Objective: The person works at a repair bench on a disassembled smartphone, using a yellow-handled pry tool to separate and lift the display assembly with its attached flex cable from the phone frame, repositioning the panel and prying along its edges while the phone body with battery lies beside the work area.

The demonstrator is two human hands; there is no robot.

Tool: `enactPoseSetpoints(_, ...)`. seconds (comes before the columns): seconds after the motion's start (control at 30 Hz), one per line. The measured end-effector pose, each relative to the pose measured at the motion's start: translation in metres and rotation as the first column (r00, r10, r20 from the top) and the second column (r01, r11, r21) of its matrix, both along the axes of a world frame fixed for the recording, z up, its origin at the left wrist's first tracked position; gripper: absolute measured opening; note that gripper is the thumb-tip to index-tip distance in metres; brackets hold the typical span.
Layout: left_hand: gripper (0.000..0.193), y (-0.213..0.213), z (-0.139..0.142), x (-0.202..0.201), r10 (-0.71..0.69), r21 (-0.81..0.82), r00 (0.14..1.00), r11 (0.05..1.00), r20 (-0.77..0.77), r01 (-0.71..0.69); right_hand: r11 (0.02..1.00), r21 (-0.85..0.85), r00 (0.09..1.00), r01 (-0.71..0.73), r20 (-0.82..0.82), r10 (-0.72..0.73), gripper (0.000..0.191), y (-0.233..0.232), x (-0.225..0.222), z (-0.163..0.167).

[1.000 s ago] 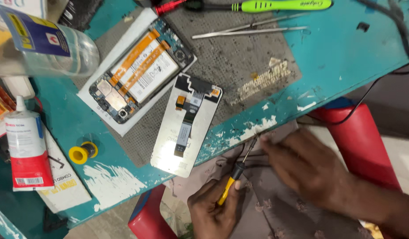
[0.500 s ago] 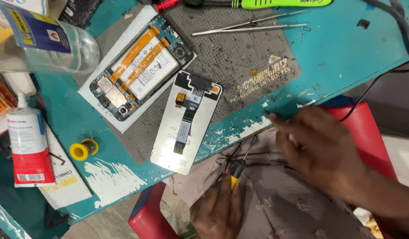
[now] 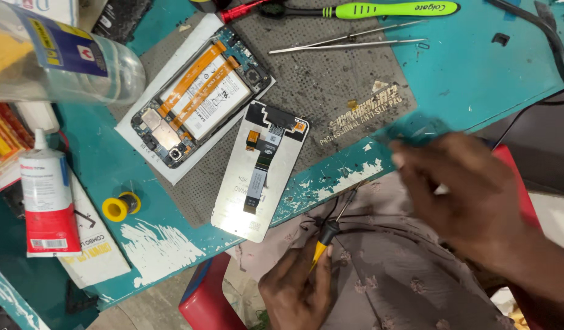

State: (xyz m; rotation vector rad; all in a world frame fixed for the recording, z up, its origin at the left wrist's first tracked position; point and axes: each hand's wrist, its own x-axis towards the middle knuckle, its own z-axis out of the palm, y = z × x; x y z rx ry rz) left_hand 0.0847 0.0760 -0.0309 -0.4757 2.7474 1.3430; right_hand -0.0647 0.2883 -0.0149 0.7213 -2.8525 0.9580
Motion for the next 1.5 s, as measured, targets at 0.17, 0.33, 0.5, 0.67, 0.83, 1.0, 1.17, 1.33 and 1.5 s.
enactPoseSetpoints(0.17, 0.022, -0.005, 0.000, 0.000, 0.111, 0.258, 0.985, 0.956, 0.129, -0.141, 0.977, 0.196, 0.957, 0.084, -0.290, -0.024, 0.006, 0.018, -0.042, -0.003)
enactPoseSetpoints(0.33, 0.027, -0.014, 0.007, 0.006, 0.092, 0.599, 0.977, 0.778, 0.192, -0.190, 0.983, 0.125, 0.957, 0.134, -0.273, -0.096, 0.016, 0.012, -0.036, 0.005)
enactPoseSetpoints(0.5, 0.028, -0.015, 0.020, -0.006, 0.046, 0.902, 0.975, 0.373, 0.218, -0.219, 0.843, -0.514, 0.952, -0.157, 0.149, 0.267, 0.026, 0.014, 0.059, -0.002)
enactPoseSetpoints(0.67, 0.025, -0.001, 0.027, -0.031, -0.025, 0.993, 0.997, 0.098, 0.074, -0.072, 0.481, -0.866, 0.718, -0.133, 0.250, 0.650, 0.037, 0.002, 0.129, -0.067)
enactPoseSetpoints(0.83, 0.024, 0.007, 0.027, -0.057, -0.075, 0.966, 0.997, 0.253, -0.029, 0.047, 0.273, -0.961, 0.786, -0.044, 0.136, 0.603, 0.048, -0.033, 0.121, -0.093)
enactPoseSetpoints(1.0, 0.024, 0.017, 0.029, -0.074, -0.067, 0.901, 0.987, 0.405, -0.144, 0.159, -0.196, -0.930, 0.785, 0.311, 0.136, 0.604, 0.056, -0.040, 0.084, -0.084)
enactPoseSetpoints(1.17, 0.024, 0.021, 0.036, -0.082, -0.088, 0.758, 0.965, 0.604, -0.246, 0.248, 0.110, -0.893, 0.832, 0.436, 0.447, 0.330, 0.058, -0.017, 0.070, -0.080)
enactPoseSetpoints(1.33, 0.043, 0.017, 0.038, -0.084, -0.083, 0.611, 0.961, 0.757, -0.262, 0.232, 0.048, -0.888, 0.787, 0.457, 0.429, 0.444, 0.047, -0.001, 0.047, -0.077)
enactPoseSetpoints(1.5, 0.055, -0.011, 0.017, -0.071, -0.010, 0.374, 0.886, 0.904, -0.463, 0.206, -0.248, -0.777, 0.711, 0.579, 0.332, 0.620, 0.042, 0.012, 0.013, -0.064)
